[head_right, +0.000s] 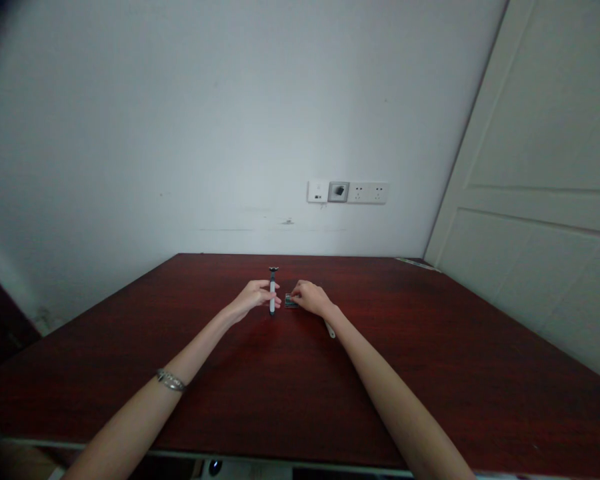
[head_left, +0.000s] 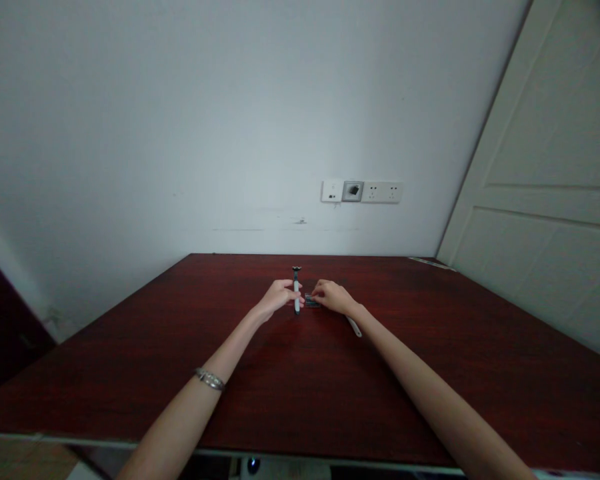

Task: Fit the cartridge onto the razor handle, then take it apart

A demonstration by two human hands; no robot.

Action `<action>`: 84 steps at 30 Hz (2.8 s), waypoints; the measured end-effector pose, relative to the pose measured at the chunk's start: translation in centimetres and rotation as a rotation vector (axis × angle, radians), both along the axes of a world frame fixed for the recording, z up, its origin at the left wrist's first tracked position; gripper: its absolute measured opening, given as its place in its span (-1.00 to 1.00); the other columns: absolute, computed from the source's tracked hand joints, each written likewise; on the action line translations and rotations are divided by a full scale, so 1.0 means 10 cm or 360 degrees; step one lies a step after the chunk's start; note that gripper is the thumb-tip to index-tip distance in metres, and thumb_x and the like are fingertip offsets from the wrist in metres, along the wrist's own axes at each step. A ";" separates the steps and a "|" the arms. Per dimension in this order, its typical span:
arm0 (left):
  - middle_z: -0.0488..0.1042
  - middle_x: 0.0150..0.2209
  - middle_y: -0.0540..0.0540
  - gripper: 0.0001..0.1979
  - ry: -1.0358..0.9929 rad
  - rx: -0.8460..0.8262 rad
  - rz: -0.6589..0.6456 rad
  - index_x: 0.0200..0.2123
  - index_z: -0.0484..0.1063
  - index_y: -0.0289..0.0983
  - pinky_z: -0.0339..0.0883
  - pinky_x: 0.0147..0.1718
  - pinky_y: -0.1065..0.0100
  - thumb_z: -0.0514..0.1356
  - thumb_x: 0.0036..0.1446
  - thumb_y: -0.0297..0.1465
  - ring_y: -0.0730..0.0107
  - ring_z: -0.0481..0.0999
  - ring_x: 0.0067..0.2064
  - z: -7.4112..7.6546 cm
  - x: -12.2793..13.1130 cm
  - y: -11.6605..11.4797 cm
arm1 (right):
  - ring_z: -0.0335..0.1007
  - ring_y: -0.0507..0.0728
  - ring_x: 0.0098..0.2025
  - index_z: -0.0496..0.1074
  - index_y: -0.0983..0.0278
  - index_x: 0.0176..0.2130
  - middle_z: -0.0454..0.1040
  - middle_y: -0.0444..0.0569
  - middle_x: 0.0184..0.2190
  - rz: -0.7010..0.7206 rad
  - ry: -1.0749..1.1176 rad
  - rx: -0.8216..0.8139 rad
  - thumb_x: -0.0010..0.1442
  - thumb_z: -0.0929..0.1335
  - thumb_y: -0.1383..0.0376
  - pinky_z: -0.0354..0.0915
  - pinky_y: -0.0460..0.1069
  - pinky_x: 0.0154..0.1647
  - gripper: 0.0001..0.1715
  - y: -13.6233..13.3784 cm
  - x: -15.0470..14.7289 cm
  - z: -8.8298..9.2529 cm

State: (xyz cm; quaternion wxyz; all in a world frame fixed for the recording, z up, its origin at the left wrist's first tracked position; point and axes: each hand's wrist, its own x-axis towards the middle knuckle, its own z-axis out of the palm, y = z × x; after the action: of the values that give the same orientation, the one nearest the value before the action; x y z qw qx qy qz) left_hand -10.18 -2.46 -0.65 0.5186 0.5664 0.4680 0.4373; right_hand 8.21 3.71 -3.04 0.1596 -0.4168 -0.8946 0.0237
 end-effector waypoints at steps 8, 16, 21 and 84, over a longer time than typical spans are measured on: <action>0.52 -0.42 -0.21 -0.70 0.0061 -0.0041 -0.0027 -0.16 0.30 -0.38 0.37 -0.49 0.34 0.14 -0.03 -0.51 0.28 0.54 -0.44 0.00 -0.02 -0.02 | 0.34 0.07 -0.19 0.49 0.17 -0.23 0.40 -0.05 -0.20 0.0019 -0.0093 0.0073 0.16 0.24 0.20 0.19 -0.12 -0.32 -0.73 -0.01 0.01 -0.06; 0.52 -0.40 -0.22 -0.70 0.0049 -0.0038 -0.0005 -0.16 0.28 -0.37 0.37 -0.49 0.35 0.15 -0.02 -0.49 0.29 0.53 -0.45 -0.03 -0.05 0.00 | 0.36 0.07 -0.21 0.49 0.18 -0.23 0.40 -0.03 -0.21 0.0019 -0.0157 0.0082 0.19 0.23 0.22 0.19 -0.13 -0.33 -0.73 -0.06 0.01 -0.03; 0.49 -0.46 -0.17 -0.75 0.0001 -0.0019 -0.0014 -0.23 0.27 -0.35 0.38 -0.47 0.32 0.17 -0.03 -0.46 0.32 0.51 -0.49 -0.07 -0.06 0.02 | 0.36 0.05 -0.23 0.49 0.20 -0.25 0.39 -0.03 -0.21 0.0041 -0.0151 0.0096 0.21 0.22 0.21 0.19 -0.14 -0.31 -0.71 -0.07 0.00 -0.05; 0.15 -0.61 0.12 -0.84 -0.0128 0.0312 0.0049 -0.40 0.14 -0.29 0.38 -0.64 0.42 0.04 0.11 -0.32 0.64 0.18 -0.63 -0.34 0.14 0.06 | 0.37 -0.01 -0.56 0.50 0.42 -0.33 0.48 -0.04 -0.52 0.0311 0.1185 -0.0973 -0.05 0.39 0.23 0.38 -0.09 -0.54 -0.69 -0.15 0.01 0.21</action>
State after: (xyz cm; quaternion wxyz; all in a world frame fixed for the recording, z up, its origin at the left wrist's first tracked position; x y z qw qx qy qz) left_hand -8.79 -1.85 -4.00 0.4721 0.5891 0.4105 0.5114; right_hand 8.34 2.19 -0.97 0.3360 -0.3218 -0.7638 0.4474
